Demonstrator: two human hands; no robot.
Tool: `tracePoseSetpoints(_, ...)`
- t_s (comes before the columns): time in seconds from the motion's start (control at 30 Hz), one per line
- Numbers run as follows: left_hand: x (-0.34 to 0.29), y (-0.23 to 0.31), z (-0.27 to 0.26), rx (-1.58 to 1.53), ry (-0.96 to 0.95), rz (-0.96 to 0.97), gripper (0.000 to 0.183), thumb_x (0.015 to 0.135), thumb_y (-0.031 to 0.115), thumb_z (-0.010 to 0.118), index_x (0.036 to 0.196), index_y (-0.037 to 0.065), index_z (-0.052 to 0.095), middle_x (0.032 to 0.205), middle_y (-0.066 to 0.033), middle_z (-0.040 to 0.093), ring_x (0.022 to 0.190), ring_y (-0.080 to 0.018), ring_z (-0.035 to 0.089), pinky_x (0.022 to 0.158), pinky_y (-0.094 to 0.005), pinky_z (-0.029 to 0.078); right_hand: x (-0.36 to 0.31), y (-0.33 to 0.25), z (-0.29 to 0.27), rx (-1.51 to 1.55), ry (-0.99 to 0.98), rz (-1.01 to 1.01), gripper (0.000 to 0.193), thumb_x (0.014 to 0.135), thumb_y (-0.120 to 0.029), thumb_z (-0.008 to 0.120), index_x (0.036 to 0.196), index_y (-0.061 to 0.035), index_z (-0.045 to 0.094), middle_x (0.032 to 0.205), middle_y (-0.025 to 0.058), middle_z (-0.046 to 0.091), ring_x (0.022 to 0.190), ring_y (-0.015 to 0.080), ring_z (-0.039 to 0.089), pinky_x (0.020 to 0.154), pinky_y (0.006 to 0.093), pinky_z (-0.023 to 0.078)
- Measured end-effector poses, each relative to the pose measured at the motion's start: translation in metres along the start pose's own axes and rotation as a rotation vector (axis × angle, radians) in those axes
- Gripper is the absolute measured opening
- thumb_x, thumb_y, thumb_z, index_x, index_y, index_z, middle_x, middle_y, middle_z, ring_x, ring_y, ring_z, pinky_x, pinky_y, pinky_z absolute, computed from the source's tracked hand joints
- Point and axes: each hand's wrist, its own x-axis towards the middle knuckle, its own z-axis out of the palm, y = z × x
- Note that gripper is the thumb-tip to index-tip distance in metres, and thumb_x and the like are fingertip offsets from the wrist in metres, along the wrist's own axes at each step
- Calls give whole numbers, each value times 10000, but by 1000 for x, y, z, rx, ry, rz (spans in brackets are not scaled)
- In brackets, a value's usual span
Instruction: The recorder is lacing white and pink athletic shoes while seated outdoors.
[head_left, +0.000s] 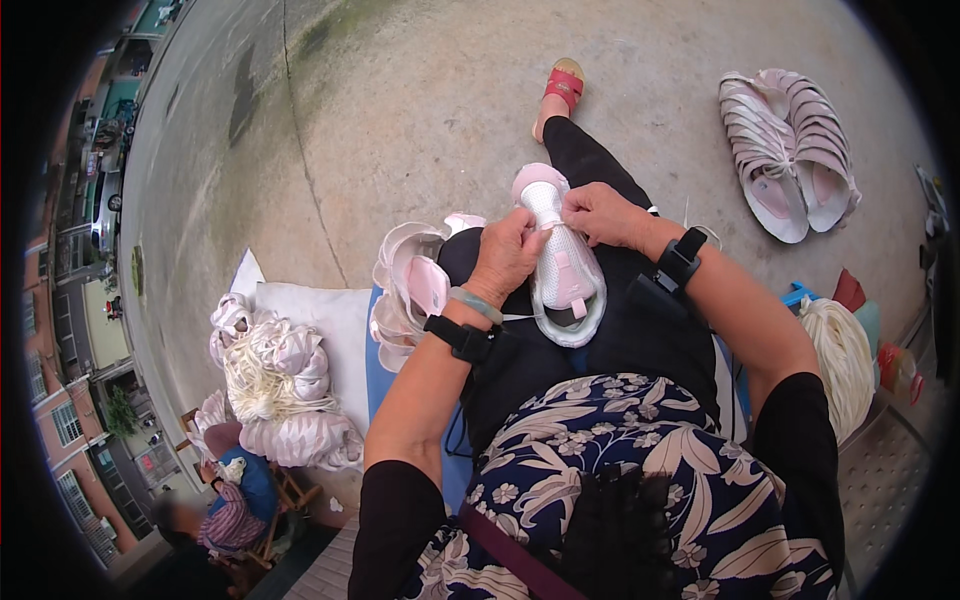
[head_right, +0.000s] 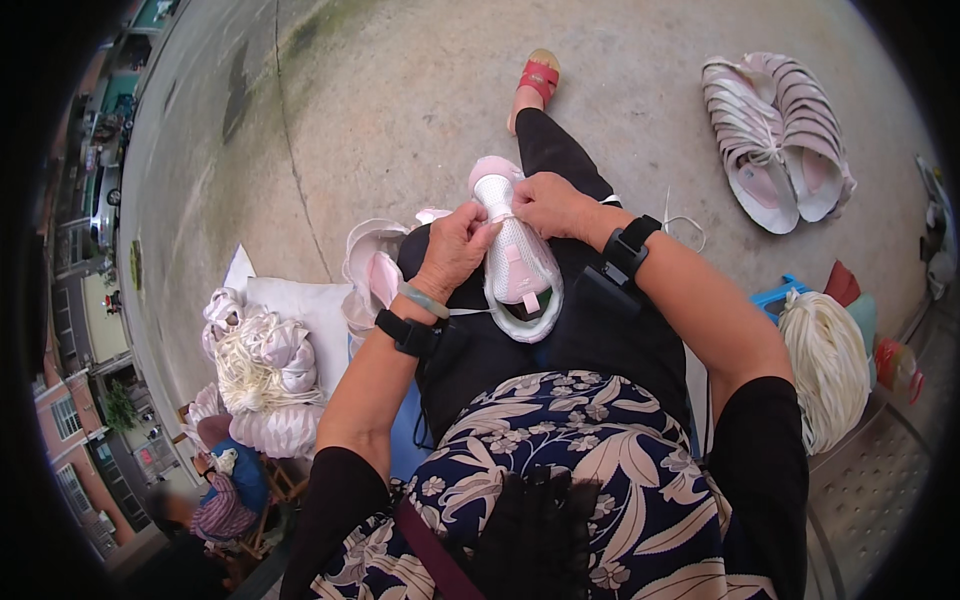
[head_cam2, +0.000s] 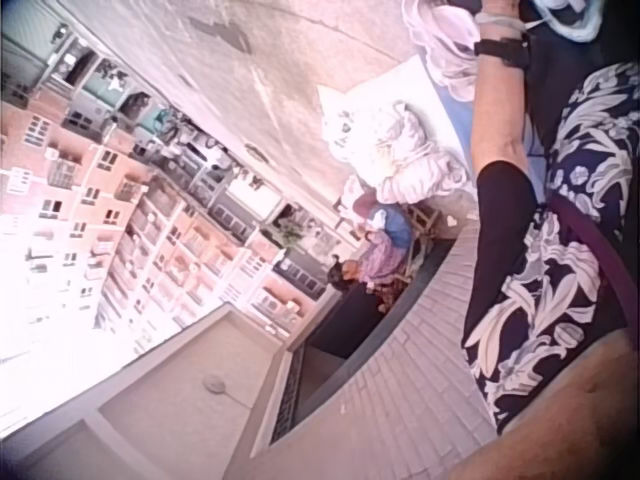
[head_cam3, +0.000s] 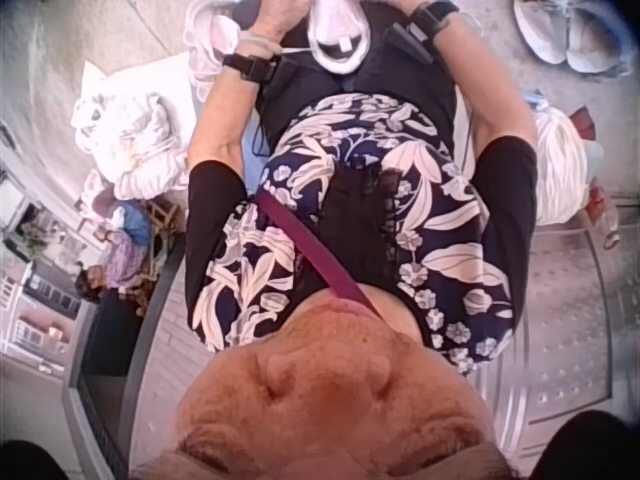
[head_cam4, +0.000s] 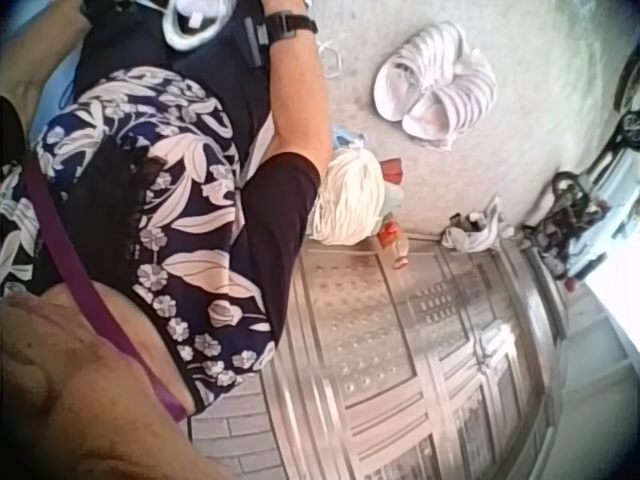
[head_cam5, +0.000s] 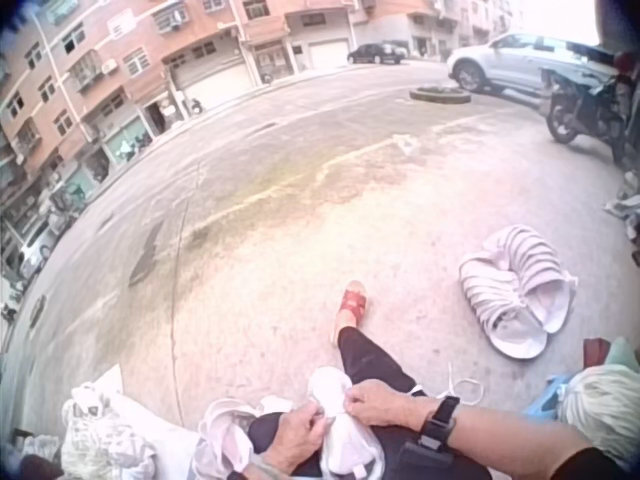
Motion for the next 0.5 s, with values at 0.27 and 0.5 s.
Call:
tracePoseSetpoints(0.27,2,1,2,25,-1,3,163,784,137,634,779,13,528,583,-54,538,519,-106,482,499,-254,417,-2,-3,2,-264,85,-186,166,723,-164,528,721,-17,603,714,181,601,714,336,593,645,399,461)
tracePoseSetpoints(0.5,2,2,4,78,6,38,163,790,135,623,768,10,521,581,-82,545,515,-131,503,500,-272,424,-1,-2,3,-433,135,-273,163,717,-151,506,717,-19,600,739,201,594,750,369,578,666,427,451)
